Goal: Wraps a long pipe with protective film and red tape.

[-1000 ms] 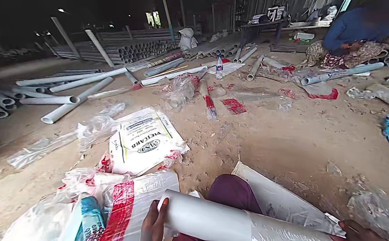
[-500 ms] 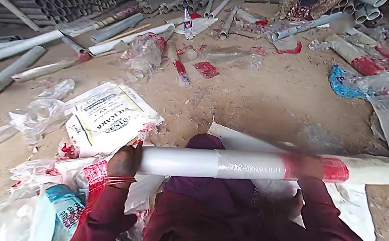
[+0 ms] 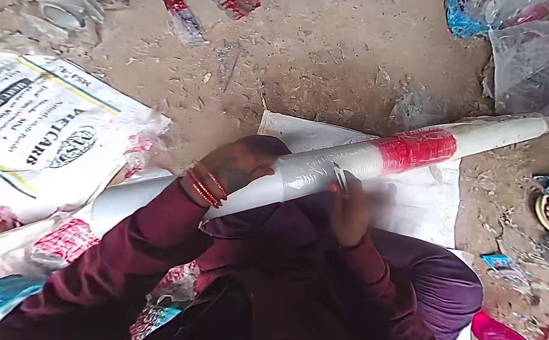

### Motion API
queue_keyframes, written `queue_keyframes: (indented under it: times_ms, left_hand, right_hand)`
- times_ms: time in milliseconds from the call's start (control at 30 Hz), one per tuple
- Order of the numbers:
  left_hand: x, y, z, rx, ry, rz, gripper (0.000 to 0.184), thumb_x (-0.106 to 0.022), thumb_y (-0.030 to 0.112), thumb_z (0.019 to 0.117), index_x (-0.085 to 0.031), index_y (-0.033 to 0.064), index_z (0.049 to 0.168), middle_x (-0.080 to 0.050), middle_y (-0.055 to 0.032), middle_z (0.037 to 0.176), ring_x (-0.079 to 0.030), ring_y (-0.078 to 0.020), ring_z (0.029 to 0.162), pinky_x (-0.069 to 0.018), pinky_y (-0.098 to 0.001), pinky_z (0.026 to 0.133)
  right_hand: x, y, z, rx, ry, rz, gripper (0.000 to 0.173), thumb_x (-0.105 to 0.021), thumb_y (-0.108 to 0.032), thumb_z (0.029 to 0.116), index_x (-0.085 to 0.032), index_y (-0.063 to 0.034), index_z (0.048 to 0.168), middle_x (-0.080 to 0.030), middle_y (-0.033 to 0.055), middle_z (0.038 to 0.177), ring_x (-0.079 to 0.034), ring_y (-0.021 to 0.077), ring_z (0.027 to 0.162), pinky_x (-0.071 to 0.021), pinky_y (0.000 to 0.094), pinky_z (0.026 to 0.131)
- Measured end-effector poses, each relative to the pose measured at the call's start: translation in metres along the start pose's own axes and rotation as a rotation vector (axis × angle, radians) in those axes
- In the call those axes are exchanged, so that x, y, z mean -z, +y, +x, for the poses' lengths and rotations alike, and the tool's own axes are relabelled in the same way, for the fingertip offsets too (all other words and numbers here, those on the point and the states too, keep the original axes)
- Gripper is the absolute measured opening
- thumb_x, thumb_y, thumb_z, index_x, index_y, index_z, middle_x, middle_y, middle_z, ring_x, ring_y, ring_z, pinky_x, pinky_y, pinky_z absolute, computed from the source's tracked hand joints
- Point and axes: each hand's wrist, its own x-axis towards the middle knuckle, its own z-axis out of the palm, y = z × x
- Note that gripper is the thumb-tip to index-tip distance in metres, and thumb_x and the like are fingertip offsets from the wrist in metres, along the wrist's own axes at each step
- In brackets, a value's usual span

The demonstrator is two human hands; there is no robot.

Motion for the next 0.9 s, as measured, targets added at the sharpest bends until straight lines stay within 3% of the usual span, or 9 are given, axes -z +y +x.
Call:
queue_keyframes:
  times_ms: [133,300,367,467,567,633,700,833,900]
  left_hand:
    - [0.03,-0.003,0.041,0.068,-0.348,-0.095,0.021,-0.068,0.015,0.0986,-0.077,0.0029,0.113,-0.076,-0.0167,0.096,-0.073,-0.0306,0.09,-0.0546,-0.0487,0.084]
    - [0.033,-0.017,0.057,0.174,-0.468,-0.205,0.031,-0.069,0.016,0.0988,-0.071,0.0094,0.129,-0.076,-0.0108,0.1,-0.069,-0.0179,0.081,-0.054,-0.0374,0.078]
    - [0.032,-0.022,0.061,0.056,-0.504,-0.189,0.022,-0.066,0.014,0.1001,-0.077,0.0063,0.117,-0.077,-0.0111,0.101,-0.07,-0.0185,0.08,-0.0551,-0.0369,0.077]
    - [0.019,-0.043,0.068,-0.296,-0.445,-0.202,0.019,-0.065,0.011,0.0983,-0.08,-0.0009,0.103,-0.077,-0.0176,0.091,-0.073,-0.0284,0.082,-0.055,-0.0465,0.076]
    - [0.005,-0.056,0.07,-0.574,-0.27,-0.258,0.018,-0.065,0.005,0.0926,-0.078,-0.0061,0.09,-0.073,-0.0208,0.079,-0.071,-0.0324,0.072,-0.0527,-0.0459,0.064]
    - [-0.003,-0.058,0.067,-0.657,-0.187,-0.262,0.018,-0.064,0.005,0.0911,-0.079,-0.0045,0.091,-0.075,-0.019,0.085,-0.074,-0.0307,0.078,-0.057,-0.0419,0.067]
    - [-0.002,-0.053,0.061,-0.636,-0.237,-0.255,0.018,-0.063,0.004,0.0953,-0.079,-0.0053,0.1,-0.077,-0.0206,0.104,-0.075,-0.0344,0.096,-0.0592,-0.0446,0.085]
    - [-0.013,-0.05,0.054,-0.763,-0.105,-0.194,0.024,-0.058,0.006,0.0925,-0.078,-0.0058,0.094,-0.076,-0.0208,0.084,-0.075,-0.0336,0.072,-0.0578,-0.0444,0.06]
    - [-0.01,-0.046,0.049,-0.72,-0.098,-0.153,0.026,-0.055,0.005,0.0964,-0.077,-0.0072,0.092,-0.075,-0.0213,0.081,-0.074,-0.034,0.07,-0.0574,-0.045,0.06]
  right_hand:
    - [-0.01,-0.024,0.011,0.014,-0.05,0.073,0.036,-0.053,-0.023,0.105,-0.067,0.0077,0.118,-0.069,0.0156,0.091,-0.066,0.017,0.077,-0.0556,0.0283,0.074]
    - [-0.02,-0.022,0.013,-0.004,-0.124,0.049,0.034,-0.055,-0.019,0.103,-0.066,0.0079,0.121,-0.069,0.0166,0.094,-0.068,0.02,0.08,-0.0568,0.0317,0.075]
    - [-0.023,-0.017,0.01,0.013,-0.125,0.025,0.032,-0.056,-0.017,0.1017,-0.066,0.0087,0.117,-0.067,0.0165,0.092,-0.067,0.0204,0.079,-0.0565,0.0313,0.074]
    - [-0.026,-0.014,0.007,0.043,-0.087,-0.018,0.03,-0.055,-0.017,0.1012,-0.067,0.0083,0.111,-0.067,0.0157,0.089,-0.066,0.0178,0.075,-0.0555,0.0291,0.07]
    - [-0.03,-0.012,0.004,0.09,-0.04,-0.043,0.031,-0.054,-0.019,0.1012,-0.069,0.0082,0.107,-0.066,0.0161,0.085,-0.065,0.0163,0.074,-0.0542,0.0257,0.07]
    - [-0.031,-0.009,-0.003,0.107,-0.021,-0.044,0.03,-0.052,-0.019,0.1022,-0.068,0.0061,0.105,-0.067,0.0151,0.084,-0.065,0.0155,0.075,-0.0539,0.0239,0.071]
    - [-0.032,-0.006,-0.009,0.116,-0.002,-0.031,0.031,-0.051,-0.021,0.1029,-0.068,0.0052,0.104,-0.066,0.0143,0.083,-0.065,0.0151,0.074,-0.0534,0.0226,0.071]
    - [-0.035,0.0,-0.019,0.142,0.053,-0.025,0.034,-0.049,-0.025,0.1055,-0.066,0.0044,0.103,-0.066,0.0138,0.083,-0.065,0.0129,0.076,-0.0533,0.0198,0.074]
    - [-0.037,0.001,-0.021,0.149,0.071,-0.018,0.034,-0.049,-0.025,0.1061,-0.066,0.0044,0.103,-0.065,0.0132,0.083,-0.064,0.0121,0.076,-0.0526,0.0191,0.075]
